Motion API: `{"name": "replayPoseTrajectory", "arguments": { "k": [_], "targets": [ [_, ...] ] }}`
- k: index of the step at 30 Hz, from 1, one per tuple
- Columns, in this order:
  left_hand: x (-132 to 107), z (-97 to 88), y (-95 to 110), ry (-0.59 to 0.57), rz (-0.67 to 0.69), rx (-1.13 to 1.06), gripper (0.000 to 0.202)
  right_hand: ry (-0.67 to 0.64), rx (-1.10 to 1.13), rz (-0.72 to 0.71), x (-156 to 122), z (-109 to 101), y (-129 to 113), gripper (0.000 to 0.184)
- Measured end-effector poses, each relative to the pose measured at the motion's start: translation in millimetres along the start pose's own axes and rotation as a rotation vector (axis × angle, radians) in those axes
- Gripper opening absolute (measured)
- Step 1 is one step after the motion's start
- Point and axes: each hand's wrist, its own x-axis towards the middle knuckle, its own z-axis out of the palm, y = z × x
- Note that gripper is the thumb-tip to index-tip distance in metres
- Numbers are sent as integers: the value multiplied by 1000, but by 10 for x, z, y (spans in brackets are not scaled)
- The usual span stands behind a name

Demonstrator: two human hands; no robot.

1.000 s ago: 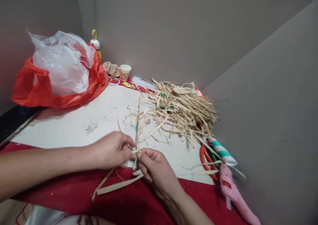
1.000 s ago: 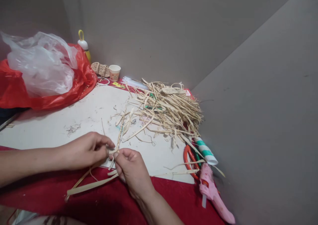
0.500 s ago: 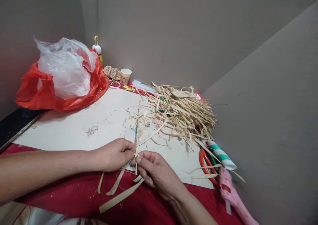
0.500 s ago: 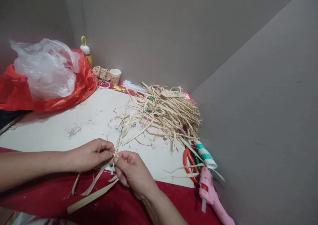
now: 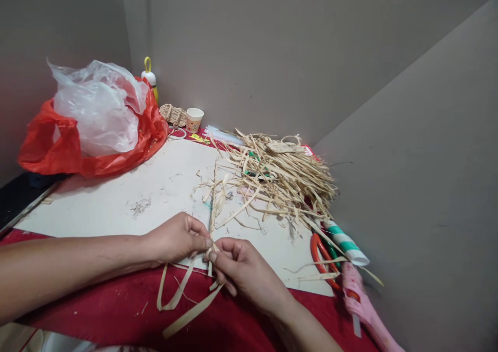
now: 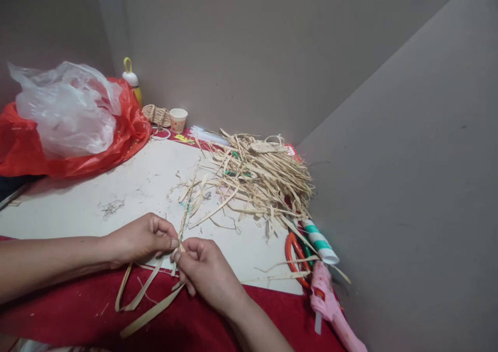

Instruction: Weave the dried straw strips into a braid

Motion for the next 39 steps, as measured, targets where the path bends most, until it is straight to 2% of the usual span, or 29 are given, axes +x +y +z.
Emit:
{"name": "replayPoseTrajectory", "arguments": {
  "k": [5, 10, 16, 19, 23, 26, 30, 32, 36, 39],
  "targets": [
    [-21, 14, 50, 34, -42, -41, 21, -17, -5, 63, -56, -62, -53, 33],
    [-17, -1, 55, 29, -57, -58, 20, 41, -87, 116, -123, -232, -62, 33],
    [-13, -7, 60, 20, -62, -42, 18, 147, -212, 39, -241, -552, -95, 36],
    [-12, -8, 59, 17, -77, -45, 17, 331, -329, -26, -350, -796, -255, 40],
    [-11, -10, 40, 13, -61, -33, 18, 771, -425, -173, -397, -1168, -490, 40],
    [-19, -8, 34, 11, -44, -37, 18, 960, -465, -253, -301, -1404, -602, 33],
    [-36, -4, 43, 14, -40, -44, 18, 1092, -704, -251, -32, -1687, -686, 30],
    [-36, -1, 44, 15, -27, -53, 18, 1112, -876, -208, 144, -1840, -716, 27],
    [-17, 7, 29, 23, -20, -83, 17, 1148, -1040, -123, 511, -2109, -765, 28],
    [-1, 14, 13, 25, -14, -97, 16, 1143, -1144, -28, 735, -2237, -766, 30]
  ]
}}
